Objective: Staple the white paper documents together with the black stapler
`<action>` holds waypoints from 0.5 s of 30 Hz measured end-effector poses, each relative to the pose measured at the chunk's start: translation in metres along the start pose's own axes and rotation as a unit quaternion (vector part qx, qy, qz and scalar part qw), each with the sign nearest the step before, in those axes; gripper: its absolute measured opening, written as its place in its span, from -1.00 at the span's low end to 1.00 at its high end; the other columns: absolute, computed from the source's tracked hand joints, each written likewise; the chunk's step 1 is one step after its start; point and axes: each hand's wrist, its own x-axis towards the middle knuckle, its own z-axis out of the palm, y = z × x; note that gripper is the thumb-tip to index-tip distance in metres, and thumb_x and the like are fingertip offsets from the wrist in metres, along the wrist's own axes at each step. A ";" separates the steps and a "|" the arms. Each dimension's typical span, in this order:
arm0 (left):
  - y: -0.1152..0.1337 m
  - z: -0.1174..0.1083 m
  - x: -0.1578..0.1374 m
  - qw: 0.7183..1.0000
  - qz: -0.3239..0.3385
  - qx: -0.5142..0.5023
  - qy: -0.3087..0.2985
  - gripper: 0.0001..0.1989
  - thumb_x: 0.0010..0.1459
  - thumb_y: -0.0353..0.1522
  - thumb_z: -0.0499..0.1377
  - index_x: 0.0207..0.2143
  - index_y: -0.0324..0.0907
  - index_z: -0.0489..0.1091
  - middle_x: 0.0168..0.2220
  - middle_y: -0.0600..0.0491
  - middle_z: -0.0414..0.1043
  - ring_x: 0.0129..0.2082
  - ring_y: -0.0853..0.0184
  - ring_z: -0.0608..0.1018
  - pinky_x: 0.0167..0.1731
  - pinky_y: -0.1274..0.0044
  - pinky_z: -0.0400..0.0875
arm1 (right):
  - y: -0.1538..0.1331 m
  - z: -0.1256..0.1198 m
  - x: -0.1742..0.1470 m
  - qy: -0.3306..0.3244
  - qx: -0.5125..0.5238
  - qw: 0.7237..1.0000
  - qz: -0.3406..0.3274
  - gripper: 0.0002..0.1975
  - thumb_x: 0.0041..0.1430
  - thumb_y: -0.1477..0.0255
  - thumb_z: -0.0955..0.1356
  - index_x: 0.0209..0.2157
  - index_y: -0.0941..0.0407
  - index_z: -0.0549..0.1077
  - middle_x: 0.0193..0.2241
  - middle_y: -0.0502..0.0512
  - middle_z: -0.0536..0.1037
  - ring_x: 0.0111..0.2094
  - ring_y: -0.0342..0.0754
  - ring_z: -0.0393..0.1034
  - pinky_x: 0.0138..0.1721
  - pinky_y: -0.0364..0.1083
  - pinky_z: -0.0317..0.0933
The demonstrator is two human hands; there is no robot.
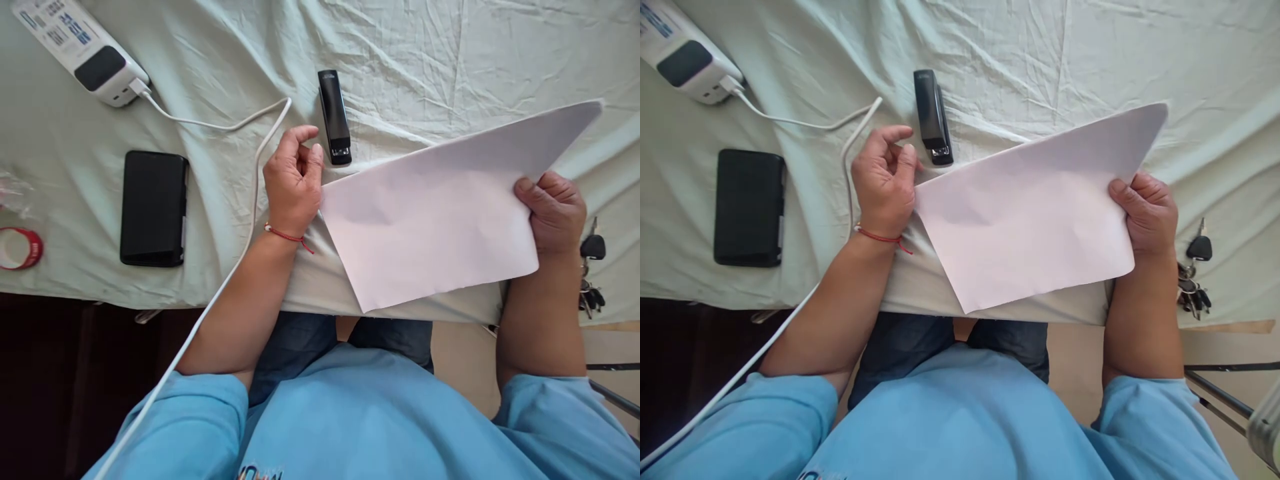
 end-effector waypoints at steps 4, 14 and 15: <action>0.007 0.000 0.002 0.999 -0.026 -0.034 -0.003 -0.37 0.42 0.32 0.11 -0.14 -0.01 0.56 -0.48 0.14 0.40 -0.48 0.39 0.47 -0.39 0.41 0.36 | 0.005 0.001 0.005 0.020 0.025 0.999 -0.008 -0.52 -0.23 0.02 0.76 -0.44 0.02 0.65 -0.31 0.04 0.69 -0.24 0.07 0.62 0.00 0.18 0.60; 0.006 0.000 0.001 0.989 -0.085 -0.117 0.001 -0.14 0.31 0.46 -0.03 -0.43 -0.12 0.45 -0.59 0.13 0.34 -0.66 0.51 0.29 -0.61 0.37 -0.03 | 0.015 0.013 0.016 0.030 0.068 0.996 -0.052 -0.46 -0.25 -0.03 0.76 -0.36 0.03 0.68 -0.30 0.02 0.70 -0.15 0.09 0.65 0.14 0.21 0.57; 0.009 -0.002 0.001 0.990 -0.081 -0.114 -0.011 -0.14 0.29 0.47 0.02 -0.41 -0.11 0.49 -0.58 0.11 0.39 -0.66 0.50 0.29 -0.60 0.37 -0.02 | 0.017 0.014 0.016 0.033 0.067 0.996 -0.054 -0.46 -0.22 -0.02 0.76 -0.35 0.03 0.68 -0.30 0.02 0.70 -0.18 0.06 0.63 0.13 0.20 0.56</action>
